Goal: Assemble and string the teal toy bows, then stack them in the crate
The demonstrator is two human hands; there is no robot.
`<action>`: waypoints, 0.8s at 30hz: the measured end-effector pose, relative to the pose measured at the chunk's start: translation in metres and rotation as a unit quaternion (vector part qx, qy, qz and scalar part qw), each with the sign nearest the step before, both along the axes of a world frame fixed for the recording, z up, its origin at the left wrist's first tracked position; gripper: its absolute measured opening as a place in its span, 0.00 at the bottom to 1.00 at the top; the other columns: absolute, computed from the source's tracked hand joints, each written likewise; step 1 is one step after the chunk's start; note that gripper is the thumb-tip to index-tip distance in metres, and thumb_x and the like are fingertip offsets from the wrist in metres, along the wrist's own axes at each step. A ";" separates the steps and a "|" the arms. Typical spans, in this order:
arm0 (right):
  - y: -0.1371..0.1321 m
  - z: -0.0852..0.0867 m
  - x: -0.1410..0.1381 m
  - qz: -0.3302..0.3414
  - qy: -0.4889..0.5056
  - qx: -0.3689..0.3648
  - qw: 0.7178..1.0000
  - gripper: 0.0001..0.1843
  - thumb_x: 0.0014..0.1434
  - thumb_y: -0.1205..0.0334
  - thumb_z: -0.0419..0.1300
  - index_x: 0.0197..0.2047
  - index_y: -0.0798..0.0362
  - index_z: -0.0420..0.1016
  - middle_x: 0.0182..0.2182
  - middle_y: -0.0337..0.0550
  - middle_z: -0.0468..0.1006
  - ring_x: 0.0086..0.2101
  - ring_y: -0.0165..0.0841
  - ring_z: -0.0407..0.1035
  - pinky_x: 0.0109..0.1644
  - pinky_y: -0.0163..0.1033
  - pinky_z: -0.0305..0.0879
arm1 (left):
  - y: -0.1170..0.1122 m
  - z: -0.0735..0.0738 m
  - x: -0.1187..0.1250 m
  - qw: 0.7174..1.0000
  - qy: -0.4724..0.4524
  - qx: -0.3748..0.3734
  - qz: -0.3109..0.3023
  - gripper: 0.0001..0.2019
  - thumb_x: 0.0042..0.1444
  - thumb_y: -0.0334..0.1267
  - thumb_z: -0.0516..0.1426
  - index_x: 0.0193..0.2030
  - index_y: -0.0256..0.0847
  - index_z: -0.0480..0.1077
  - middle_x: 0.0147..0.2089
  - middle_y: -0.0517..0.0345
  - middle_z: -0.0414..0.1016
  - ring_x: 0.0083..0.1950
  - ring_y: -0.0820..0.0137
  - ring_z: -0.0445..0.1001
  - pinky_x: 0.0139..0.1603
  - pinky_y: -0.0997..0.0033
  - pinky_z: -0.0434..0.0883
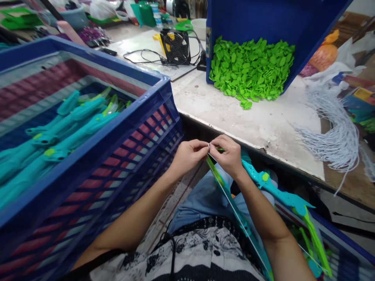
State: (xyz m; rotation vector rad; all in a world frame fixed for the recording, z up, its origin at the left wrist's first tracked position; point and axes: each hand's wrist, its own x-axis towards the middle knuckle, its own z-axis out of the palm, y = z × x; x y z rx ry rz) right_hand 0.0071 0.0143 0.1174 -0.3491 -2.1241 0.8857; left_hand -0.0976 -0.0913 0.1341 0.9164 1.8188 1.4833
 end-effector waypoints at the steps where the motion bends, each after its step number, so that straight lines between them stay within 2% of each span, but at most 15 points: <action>1: -0.002 -0.003 0.000 0.009 0.022 -0.048 0.999 0.09 0.58 0.65 0.56 0.27 0.52 0.74 0.27 0.40 0.73 0.29 0.29 0.68 0.32 0.35 0.65 | 0.000 0.000 0.000 1.000 0.007 -0.008 0.011 0.12 0.46 0.43 0.60 0.31 0.36 0.76 0.25 0.58 0.74 0.25 0.72 0.69 0.27 0.74 0.66; 4: -0.006 -0.014 0.000 0.031 0.056 -0.164 0.984 0.08 0.57 0.64 0.58 0.27 0.53 0.73 0.27 0.39 0.73 0.28 0.28 0.68 0.29 0.34 0.65 | -0.002 -0.002 0.001 0.998 0.048 -0.021 0.038 0.12 0.46 0.45 0.61 0.27 0.37 0.75 0.23 0.59 0.73 0.24 0.72 0.68 0.25 0.74 0.64; 8: -0.007 -0.025 0.001 0.044 0.053 -0.220 0.973 0.08 0.56 0.61 0.59 0.27 0.53 0.73 0.26 0.39 0.73 0.27 0.28 0.68 0.31 0.34 0.66 | -0.006 -0.002 -0.001 0.991 0.127 -0.041 0.010 0.12 0.50 0.43 0.57 0.30 0.39 0.79 0.29 0.56 0.79 0.30 0.68 0.73 0.32 0.72 0.67; 12: -0.009 -0.028 0.002 0.044 0.051 -0.164 0.984 0.08 0.57 0.62 0.58 0.27 0.53 0.74 0.26 0.40 0.75 0.29 0.29 0.69 0.32 0.35 0.67 | -0.012 -0.005 -0.006 0.979 0.188 -0.076 -0.023 0.14 0.52 0.42 0.55 0.35 0.41 0.80 0.34 0.55 0.82 0.33 0.66 0.75 0.33 0.72 0.67; 17: -0.014 -0.034 0.004 0.046 0.056 -0.068 0.995 0.09 0.60 0.65 0.56 0.31 0.53 0.76 0.30 0.43 0.78 0.33 0.31 0.73 0.40 0.38 0.70 | -0.017 -0.011 -0.003 0.957 0.272 -0.103 -0.005 0.13 0.55 0.40 0.53 0.34 0.41 0.80 0.29 0.55 0.80 0.29 0.68 0.74 0.29 0.73 0.62; 20: -0.016 -0.036 0.005 0.037 0.053 -0.058 0.996 0.09 0.61 0.64 0.56 0.33 0.52 0.77 0.31 0.43 0.79 0.34 0.32 0.73 0.42 0.39 0.70 | -0.016 -0.013 0.001 0.959 0.270 -0.081 -0.002 0.13 0.55 0.39 0.53 0.36 0.41 0.80 0.31 0.56 0.80 0.29 0.69 0.73 0.31 0.74 0.63; 24: -0.016 -0.038 0.007 0.025 0.058 -0.051 0.997 0.10 0.62 0.63 0.55 0.34 0.52 0.77 0.32 0.44 0.79 0.35 0.32 0.73 0.42 0.39 0.71 | -0.015 -0.015 0.001 0.964 0.248 -0.092 0.015 0.13 0.55 0.42 0.55 0.37 0.42 0.81 0.31 0.57 0.81 0.29 0.68 0.74 0.31 0.73 0.65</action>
